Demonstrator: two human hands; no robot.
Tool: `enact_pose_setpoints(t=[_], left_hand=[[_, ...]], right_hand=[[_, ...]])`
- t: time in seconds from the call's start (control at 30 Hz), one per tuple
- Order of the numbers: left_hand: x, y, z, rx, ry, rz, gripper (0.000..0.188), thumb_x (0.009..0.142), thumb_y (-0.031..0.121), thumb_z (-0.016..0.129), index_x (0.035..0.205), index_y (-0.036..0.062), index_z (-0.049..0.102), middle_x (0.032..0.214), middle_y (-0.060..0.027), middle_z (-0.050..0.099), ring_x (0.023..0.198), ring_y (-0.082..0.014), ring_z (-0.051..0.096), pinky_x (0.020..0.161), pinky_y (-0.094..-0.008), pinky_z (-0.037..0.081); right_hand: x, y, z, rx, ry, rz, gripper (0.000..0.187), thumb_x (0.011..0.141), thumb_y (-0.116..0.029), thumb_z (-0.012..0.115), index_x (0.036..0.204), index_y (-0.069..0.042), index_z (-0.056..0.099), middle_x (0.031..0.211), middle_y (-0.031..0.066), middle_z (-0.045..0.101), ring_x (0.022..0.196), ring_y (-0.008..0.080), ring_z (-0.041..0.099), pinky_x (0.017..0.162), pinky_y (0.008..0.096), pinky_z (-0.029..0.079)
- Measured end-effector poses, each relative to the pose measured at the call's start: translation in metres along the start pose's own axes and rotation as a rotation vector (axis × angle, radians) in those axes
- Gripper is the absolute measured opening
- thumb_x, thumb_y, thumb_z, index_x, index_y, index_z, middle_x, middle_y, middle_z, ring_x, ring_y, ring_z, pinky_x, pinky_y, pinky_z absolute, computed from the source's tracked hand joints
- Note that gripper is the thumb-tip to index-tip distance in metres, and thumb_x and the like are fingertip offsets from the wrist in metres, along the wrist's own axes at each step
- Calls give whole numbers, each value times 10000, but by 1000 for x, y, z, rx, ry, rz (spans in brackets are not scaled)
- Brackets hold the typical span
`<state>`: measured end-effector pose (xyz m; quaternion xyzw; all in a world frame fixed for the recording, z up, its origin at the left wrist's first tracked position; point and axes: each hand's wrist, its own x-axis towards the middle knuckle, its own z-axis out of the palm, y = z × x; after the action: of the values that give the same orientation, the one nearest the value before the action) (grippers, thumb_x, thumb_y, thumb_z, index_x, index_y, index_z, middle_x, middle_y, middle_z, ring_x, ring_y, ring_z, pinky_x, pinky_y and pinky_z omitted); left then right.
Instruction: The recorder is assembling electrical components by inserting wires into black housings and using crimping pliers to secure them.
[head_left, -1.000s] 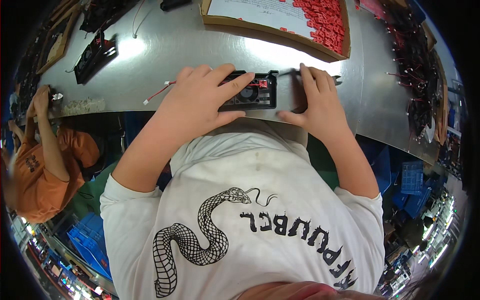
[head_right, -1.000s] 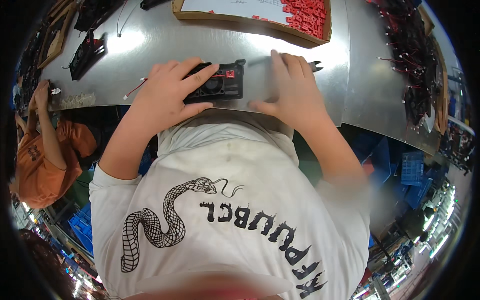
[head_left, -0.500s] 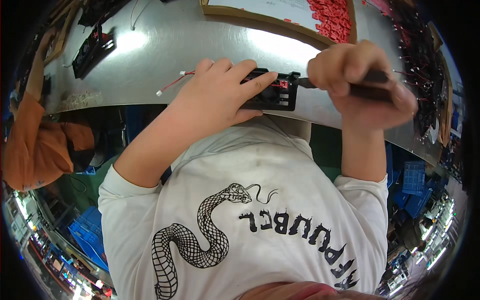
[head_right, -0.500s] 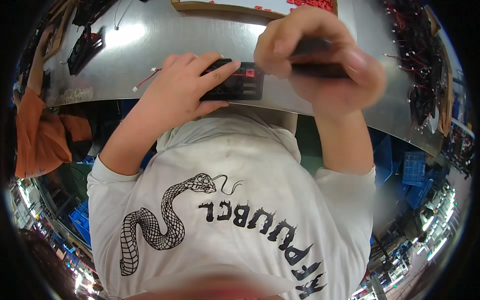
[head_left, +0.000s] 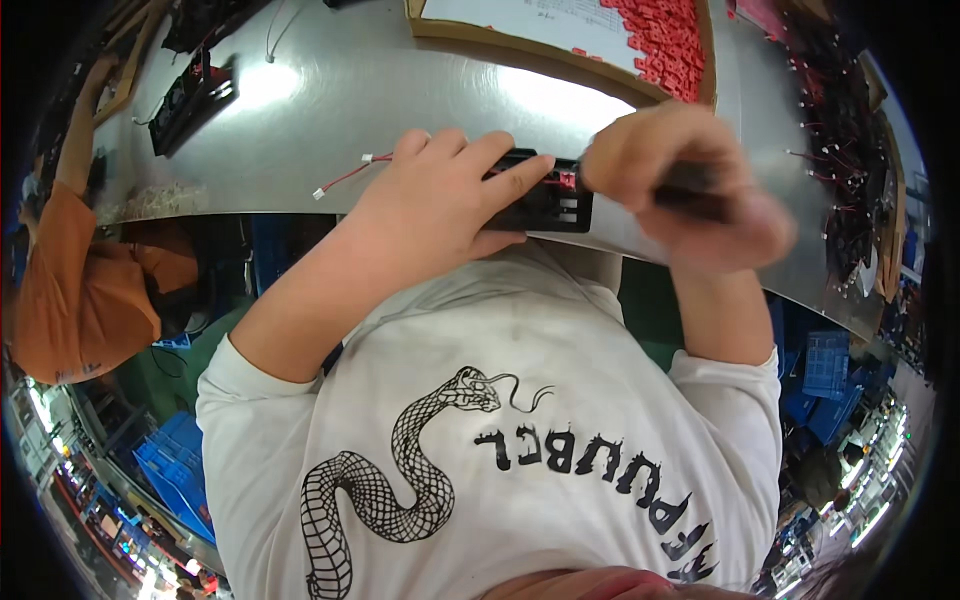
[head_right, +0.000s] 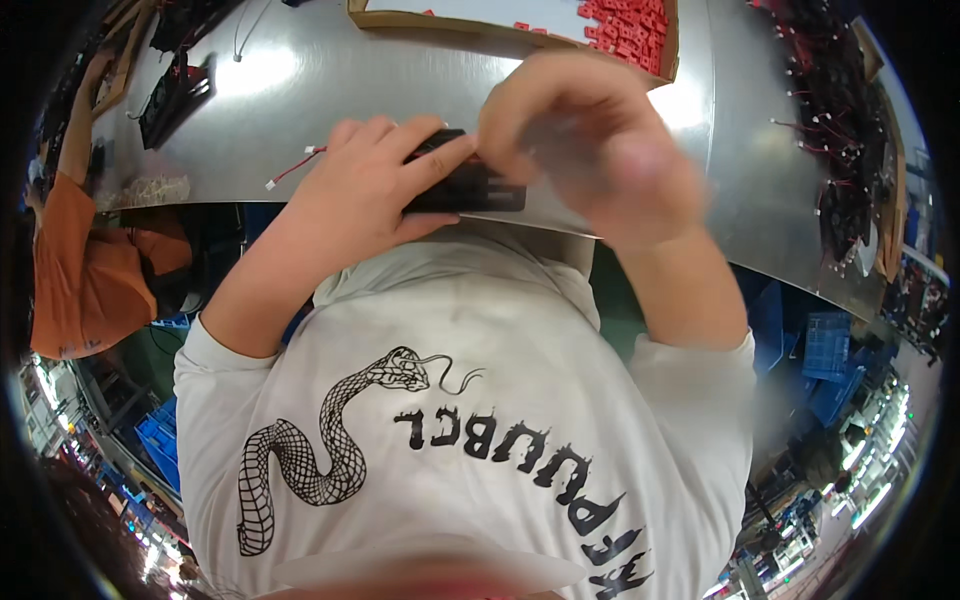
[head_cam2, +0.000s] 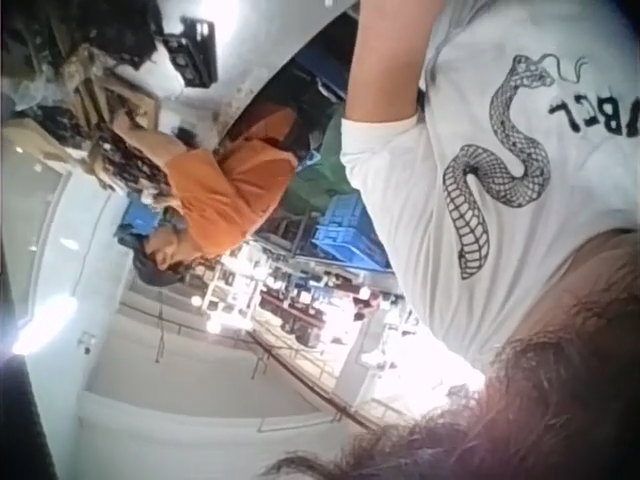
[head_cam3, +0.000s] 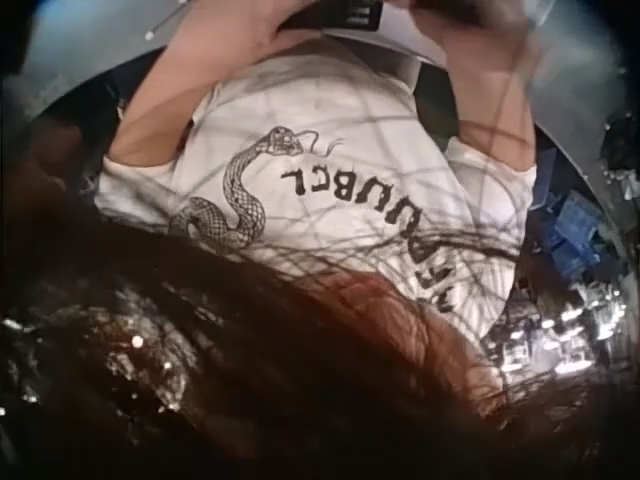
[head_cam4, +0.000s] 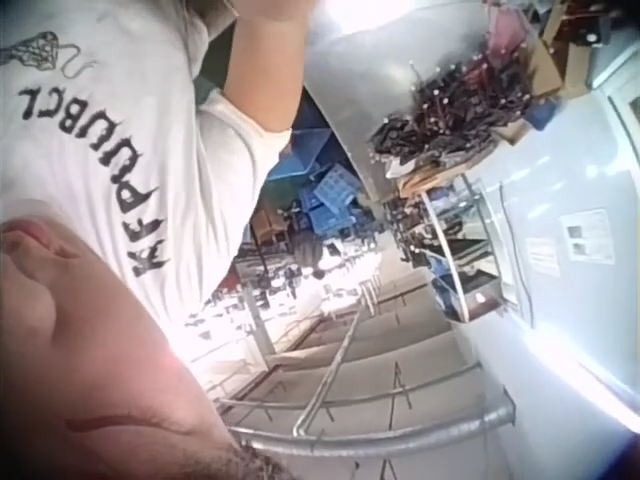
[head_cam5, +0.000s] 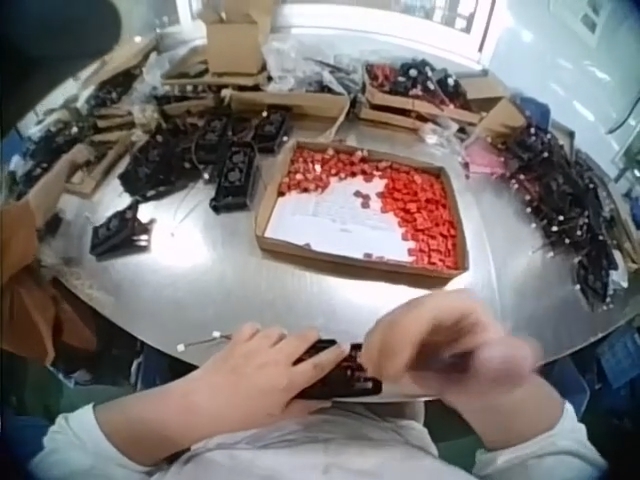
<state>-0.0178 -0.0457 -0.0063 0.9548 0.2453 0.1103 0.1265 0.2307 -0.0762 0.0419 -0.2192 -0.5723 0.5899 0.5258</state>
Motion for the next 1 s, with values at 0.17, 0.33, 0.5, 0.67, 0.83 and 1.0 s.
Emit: enact_pose_setpoints(t=[0.17, 0.33, 0.5, 0.67, 0.83, 1.0], left_hand=[[2, 1, -3, 11, 3, -1, 654, 798, 409, 807, 1395, 248, 595, 1237, -38, 598, 991, -253, 612, 846, -406, 431], [5, 1, -3, 34, 15, 25, 662, 800, 418, 797, 1404, 246, 587, 1211, -45, 603, 986, -256, 607, 850, -412, 435], [3, 2, -4, 47, -14, 15, 679, 800, 429, 794, 1415, 241, 574, 1208, -36, 586, 962, -257, 599, 843, -411, 433], [0, 8, 0, 63, 16, -23, 678, 808, 448, 791, 1413, 230, 575, 1210, -38, 576, 979, -240, 580, 819, -400, 420], [-1, 15, 0, 55, 16, -53, 673, 812, 447, 789, 1410, 220, 580, 1212, -32, 564, 949, -233, 566, 809, -392, 411], [-1, 14, -1, 46, 1, -47, 676, 805, 432, 798, 1409, 223, 579, 1218, -26, 559, 945, -222, 560, 811, -391, 405]], right_hand=[[3, 9, -3, -77, 4, 60, 676, 864, -658, 544, 930, 14, 564, 764, 91, 573, 700, 222, 533, 657, 349, 426], [-2, 12, 0, -63, 44, 114, 691, 864, -651, 535, 937, 36, 558, 782, 114, 572, 713, 224, 528, 685, 332, 424], [-16, 11, 3, -58, 92, 129, 697, 867, -653, 490, 1011, 25, 566, 797, 107, 548, 750, 221, 503, 728, 360, 409], [-24, 5, 2, 263, 248, -213, 821, 814, -681, 497, 1163, 57, 580, 942, 167, 607, 821, 240, 521, 760, 378, 422], [-41, 26, 3, 316, 403, -287, 873, 795, -698, 536, 1225, 61, 579, 1020, 196, 612, 904, 257, 535, 835, 388, 425], [-43, 31, 7, 344, 469, -268, 853, 800, -669, 569, 1259, 50, 567, 1039, 200, 612, 922, 258, 539, 849, 394, 434]])
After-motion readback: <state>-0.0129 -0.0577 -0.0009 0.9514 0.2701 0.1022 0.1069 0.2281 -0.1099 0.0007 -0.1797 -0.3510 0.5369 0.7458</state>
